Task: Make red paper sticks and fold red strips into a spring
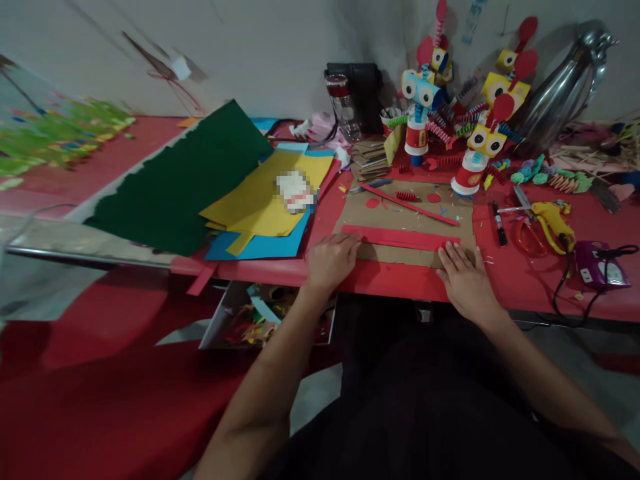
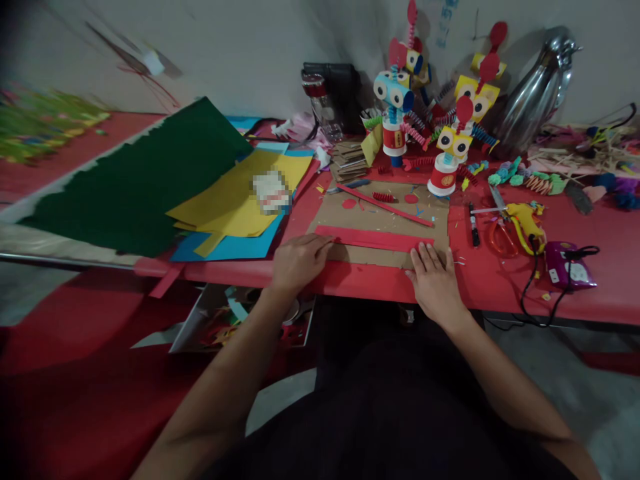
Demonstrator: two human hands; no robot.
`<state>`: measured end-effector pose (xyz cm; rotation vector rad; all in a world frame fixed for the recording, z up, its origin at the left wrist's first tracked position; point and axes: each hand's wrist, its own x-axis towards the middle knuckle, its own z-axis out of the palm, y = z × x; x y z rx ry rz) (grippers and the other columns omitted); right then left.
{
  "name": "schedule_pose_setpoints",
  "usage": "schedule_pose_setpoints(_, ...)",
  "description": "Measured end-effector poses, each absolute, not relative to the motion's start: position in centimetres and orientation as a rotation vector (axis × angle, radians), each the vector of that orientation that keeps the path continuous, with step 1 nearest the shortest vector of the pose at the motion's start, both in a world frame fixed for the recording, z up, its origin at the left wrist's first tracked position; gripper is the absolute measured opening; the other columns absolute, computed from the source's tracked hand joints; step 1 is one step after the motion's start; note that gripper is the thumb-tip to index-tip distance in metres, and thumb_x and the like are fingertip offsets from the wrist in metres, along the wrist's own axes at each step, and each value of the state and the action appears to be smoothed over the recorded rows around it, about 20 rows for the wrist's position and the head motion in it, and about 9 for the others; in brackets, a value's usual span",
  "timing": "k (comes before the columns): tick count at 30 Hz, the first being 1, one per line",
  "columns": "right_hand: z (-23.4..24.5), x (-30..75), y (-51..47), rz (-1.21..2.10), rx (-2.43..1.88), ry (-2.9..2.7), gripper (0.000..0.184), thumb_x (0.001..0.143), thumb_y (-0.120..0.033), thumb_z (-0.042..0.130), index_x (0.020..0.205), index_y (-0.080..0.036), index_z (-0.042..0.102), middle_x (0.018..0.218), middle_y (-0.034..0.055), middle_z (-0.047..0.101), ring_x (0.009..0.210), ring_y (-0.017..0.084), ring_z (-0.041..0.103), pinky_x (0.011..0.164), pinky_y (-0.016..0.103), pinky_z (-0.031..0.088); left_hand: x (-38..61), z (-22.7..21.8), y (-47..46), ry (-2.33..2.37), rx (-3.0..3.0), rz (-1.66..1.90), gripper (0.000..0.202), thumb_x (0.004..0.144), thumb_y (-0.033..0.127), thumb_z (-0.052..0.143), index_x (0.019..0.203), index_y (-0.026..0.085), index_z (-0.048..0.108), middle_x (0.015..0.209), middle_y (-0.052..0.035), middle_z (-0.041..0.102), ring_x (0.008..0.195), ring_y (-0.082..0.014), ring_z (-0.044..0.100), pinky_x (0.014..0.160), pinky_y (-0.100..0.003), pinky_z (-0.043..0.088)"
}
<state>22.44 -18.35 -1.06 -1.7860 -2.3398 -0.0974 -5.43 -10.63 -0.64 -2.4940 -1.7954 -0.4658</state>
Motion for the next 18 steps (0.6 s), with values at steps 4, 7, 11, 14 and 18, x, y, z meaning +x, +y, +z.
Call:
schedule_pose_setpoints(4,-0.9,22.4,-18.3,-0.109,-1.801,-2.336,0.046,0.098,-0.031,0.030,0.136,-0.012,0.048,0.141,0.0173,0.047,0.133,0.031,0.044,0.111,0.063,0.016,-4.7,0.2,-12.8,-1.789,-2.502,-0.300,0.045,0.090,0.045,0.043,0.127,0.025,0.058,0.121,-0.0101,0.065,0.108,-0.0290,0.061,0.106,-0.053,0.033)
schedule_pose_setpoints(7,-0.9,22.4,-18.2,-0.134,-1.796,-2.334,0.046,0.098,-0.032,0.029,0.136,-0.014,0.048,0.141,0.0167,0.047,0.131,0.031,0.046,0.111,0.064,0.015,-4.3,0.3,-13.7,-1.884,-2.465,-0.242,0.050,0.089,0.050,0.042,0.135,0.032,0.048,0.133,-0.0087,0.057,0.120,-0.0326,0.054,0.109,-0.066,0.017)
schedule_pose_setpoints(11,-0.9,22.5,-18.2,-0.153,-1.788,-2.334,0.048,0.098,-0.033,0.026,0.137,-0.015,0.047,0.140,0.0162,0.048,0.131,0.030,0.046,0.110,0.065,0.015,-4.0,0.0,-14.3,-1.998,-2.435,-0.176,0.052,0.089,0.052,0.039,0.139,0.037,0.041,0.144,-0.0069,0.047,0.135,-0.0350,0.036,0.105,-0.073,0.015)
schedule_pose_setpoints(14,-0.9,22.7,-18.3,-0.132,-1.787,-2.338,0.048,0.098,-0.034,0.026,0.136,-0.014,0.048,0.141,0.0158,0.048,0.131,0.030,0.046,0.111,0.064,0.015,-3.8,0.4,-14.6,-2.062,-2.423,-0.135,0.052,0.090,0.052,0.037,0.140,0.036,0.040,0.147,-0.0068,0.043,0.136,-0.0351,0.033,0.103,-0.074,0.017)
schedule_pose_setpoints(18,-0.4,22.7,-18.2,-0.106,-1.794,-2.296,0.046,0.098,-0.033,0.027,0.129,-0.013,0.055,0.135,0.0157,0.054,0.126,0.029,0.051,0.110,0.062,0.017,-3.3,1.7,-14.0,-2.086,-2.381,-0.194,0.044,0.089,0.049,0.041,0.128,0.033,0.056,0.135,-0.0078,0.055,0.128,-0.0376,0.041,0.102,-0.071,0.021)
